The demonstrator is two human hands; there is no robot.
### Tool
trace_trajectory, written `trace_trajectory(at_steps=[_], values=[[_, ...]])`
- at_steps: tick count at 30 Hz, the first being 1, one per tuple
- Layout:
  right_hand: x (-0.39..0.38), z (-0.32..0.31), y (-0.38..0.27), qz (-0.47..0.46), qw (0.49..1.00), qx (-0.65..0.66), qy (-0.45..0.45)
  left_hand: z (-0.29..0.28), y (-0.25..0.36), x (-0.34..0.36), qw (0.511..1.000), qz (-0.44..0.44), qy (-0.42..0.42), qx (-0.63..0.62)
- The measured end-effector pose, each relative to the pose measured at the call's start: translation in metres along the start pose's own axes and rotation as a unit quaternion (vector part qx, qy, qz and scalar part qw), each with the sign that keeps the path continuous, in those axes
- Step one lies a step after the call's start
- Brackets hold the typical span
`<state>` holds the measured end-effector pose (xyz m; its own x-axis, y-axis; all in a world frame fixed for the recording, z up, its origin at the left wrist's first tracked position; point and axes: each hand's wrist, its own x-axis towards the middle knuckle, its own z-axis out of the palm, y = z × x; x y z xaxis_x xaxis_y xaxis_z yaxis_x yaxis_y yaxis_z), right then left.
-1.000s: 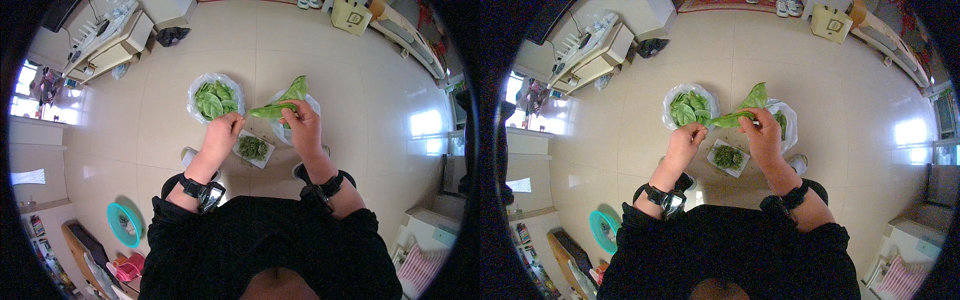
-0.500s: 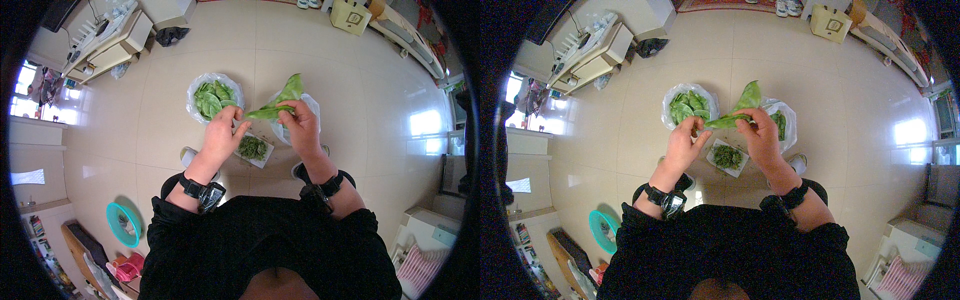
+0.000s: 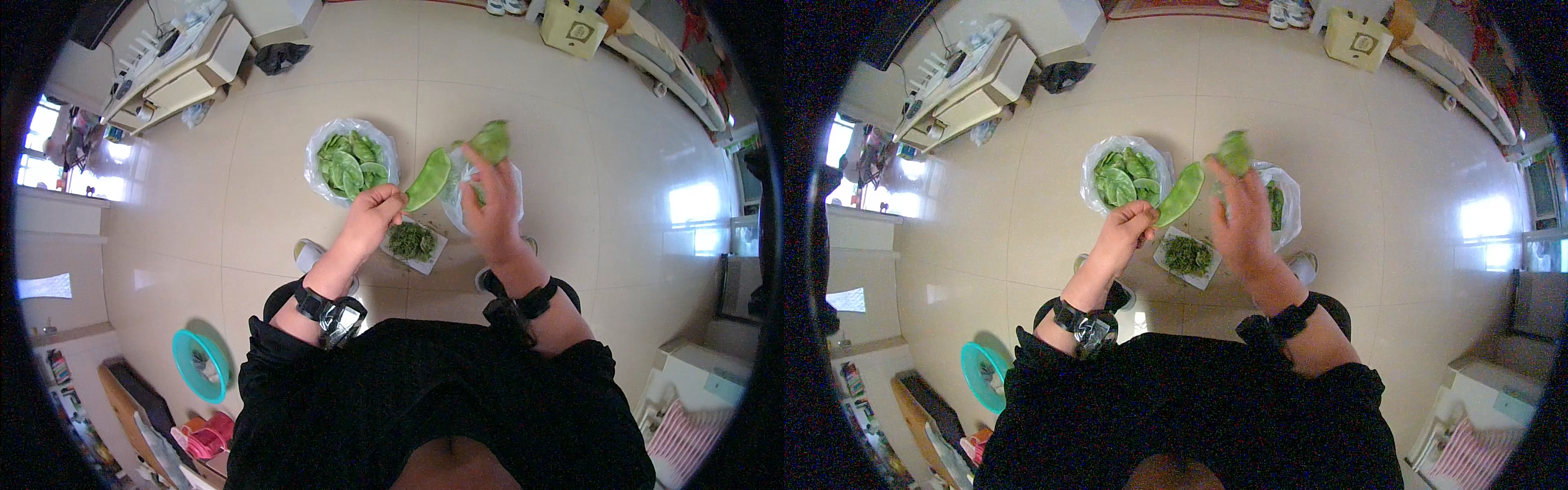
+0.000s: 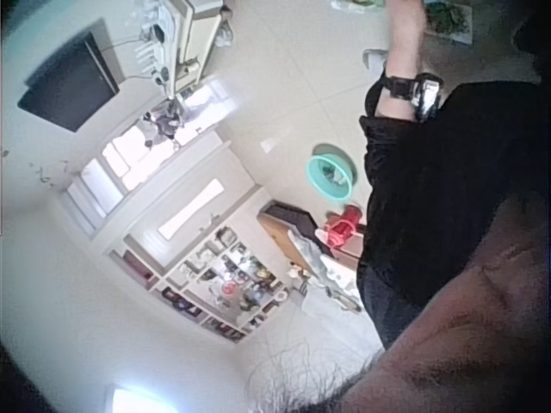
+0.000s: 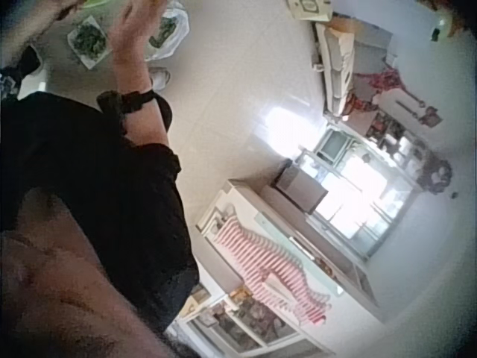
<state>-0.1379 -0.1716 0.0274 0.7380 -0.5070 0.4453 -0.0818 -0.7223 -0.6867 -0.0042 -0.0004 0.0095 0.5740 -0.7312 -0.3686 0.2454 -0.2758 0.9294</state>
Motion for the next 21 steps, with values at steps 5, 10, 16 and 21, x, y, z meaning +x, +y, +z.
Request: trace_trajectory(at_steps=[5,10,16,21], values=[[-0.009,0.012,-0.014,-0.127,0.986,-0.019,-0.106,0.003,0.004,-0.002,0.990,-0.080,-0.024,-0.117],[-0.014,0.018,-0.011,-0.111,0.986,0.019,-0.126,0.003,-0.001,-0.002,0.971,-0.126,-0.078,-0.187],[-0.011,0.012,-0.009,0.017,0.986,0.068,-0.152,-0.004,-0.001,0.000,0.966,-0.093,-0.128,-0.203],[-0.008,0.010,-0.009,0.086,0.973,0.152,-0.153,0.000,0.001,0.000,0.993,-0.016,-0.030,-0.115]])
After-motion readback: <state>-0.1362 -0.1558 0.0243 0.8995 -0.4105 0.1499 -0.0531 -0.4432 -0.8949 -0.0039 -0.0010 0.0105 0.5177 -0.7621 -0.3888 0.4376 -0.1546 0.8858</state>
